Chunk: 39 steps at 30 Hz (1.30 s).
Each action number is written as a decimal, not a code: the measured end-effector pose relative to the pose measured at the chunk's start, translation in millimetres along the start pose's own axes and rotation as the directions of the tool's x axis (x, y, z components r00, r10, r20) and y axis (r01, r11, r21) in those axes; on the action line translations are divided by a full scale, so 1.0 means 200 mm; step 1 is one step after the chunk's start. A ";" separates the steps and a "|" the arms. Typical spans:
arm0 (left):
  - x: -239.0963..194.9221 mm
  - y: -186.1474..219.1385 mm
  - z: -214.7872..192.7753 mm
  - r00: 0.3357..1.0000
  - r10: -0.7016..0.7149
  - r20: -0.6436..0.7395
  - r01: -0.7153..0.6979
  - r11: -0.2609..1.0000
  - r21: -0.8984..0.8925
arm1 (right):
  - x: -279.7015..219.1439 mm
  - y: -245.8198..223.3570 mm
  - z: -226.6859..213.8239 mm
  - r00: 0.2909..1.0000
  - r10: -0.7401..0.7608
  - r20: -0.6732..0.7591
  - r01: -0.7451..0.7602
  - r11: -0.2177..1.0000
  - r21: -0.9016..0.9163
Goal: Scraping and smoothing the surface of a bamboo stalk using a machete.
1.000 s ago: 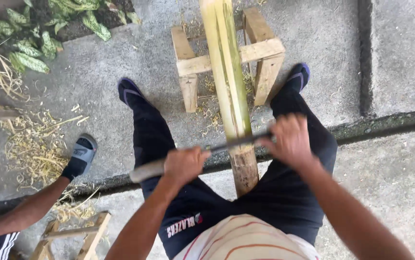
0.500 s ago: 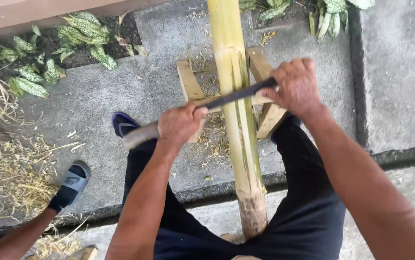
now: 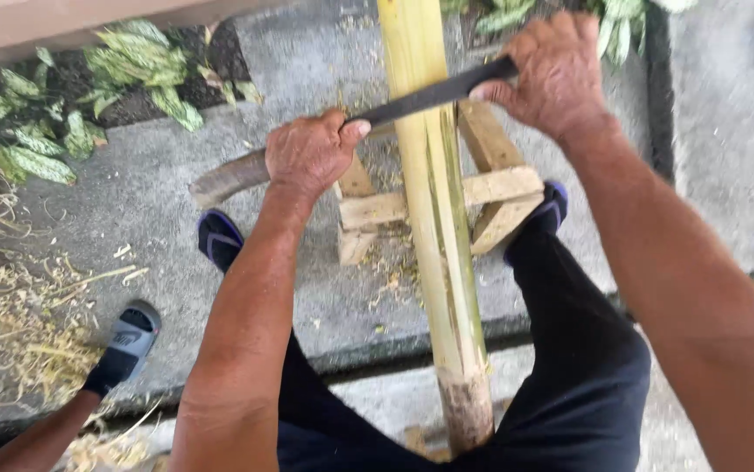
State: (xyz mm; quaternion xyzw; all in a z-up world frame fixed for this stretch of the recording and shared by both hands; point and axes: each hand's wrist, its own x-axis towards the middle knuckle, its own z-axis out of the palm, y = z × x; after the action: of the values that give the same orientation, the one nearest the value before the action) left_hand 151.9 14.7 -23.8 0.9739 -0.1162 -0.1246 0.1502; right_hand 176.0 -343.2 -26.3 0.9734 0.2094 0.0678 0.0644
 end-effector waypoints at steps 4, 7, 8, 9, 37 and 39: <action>0.00 0.00 0.04 1.000 0.007 0.007 -0.007 1.000 -0.026 | -0.07 0.06 0.06 0.996 -0.050 -0.076 0.053 0.998 0.040; -0.03 0.03 0.03 1.000 0.022 0.002 -0.022 0.999 -0.044 | -0.10 0.04 0.02 0.994 -0.064 -0.084 0.067 0.997 0.036; -0.05 0.05 0.01 1.000 0.029 0.007 -0.029 0.999 -0.044 | -0.11 0.02 0.00 0.997 -0.052 -0.056 0.052 0.999 0.004; -0.07 0.06 0.02 1.000 0.025 0.011 -0.024 0.999 -0.047 | -0.14 0.02 -0.01 0.997 -0.056 -0.052 0.056 0.998 0.006; -1.69 0.45 0.39 0.967 0.108 0.230 -0.080 0.988 -0.129 | -1.69 -0.76 -0.53 0.970 0.171 0.170 -0.220 0.919 0.328; -1.61 0.42 0.36 0.981 0.137 0.140 -0.115 0.981 -0.155 | -1.63 -0.73 -0.48 0.973 0.175 0.149 -0.218 0.911 0.350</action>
State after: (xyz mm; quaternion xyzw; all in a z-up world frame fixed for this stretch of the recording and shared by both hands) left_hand -188.0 1.9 3.4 0.9387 -0.1795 -0.1957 0.2197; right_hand -191.5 -336.5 11.4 0.9867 0.1153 -0.0219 -0.1125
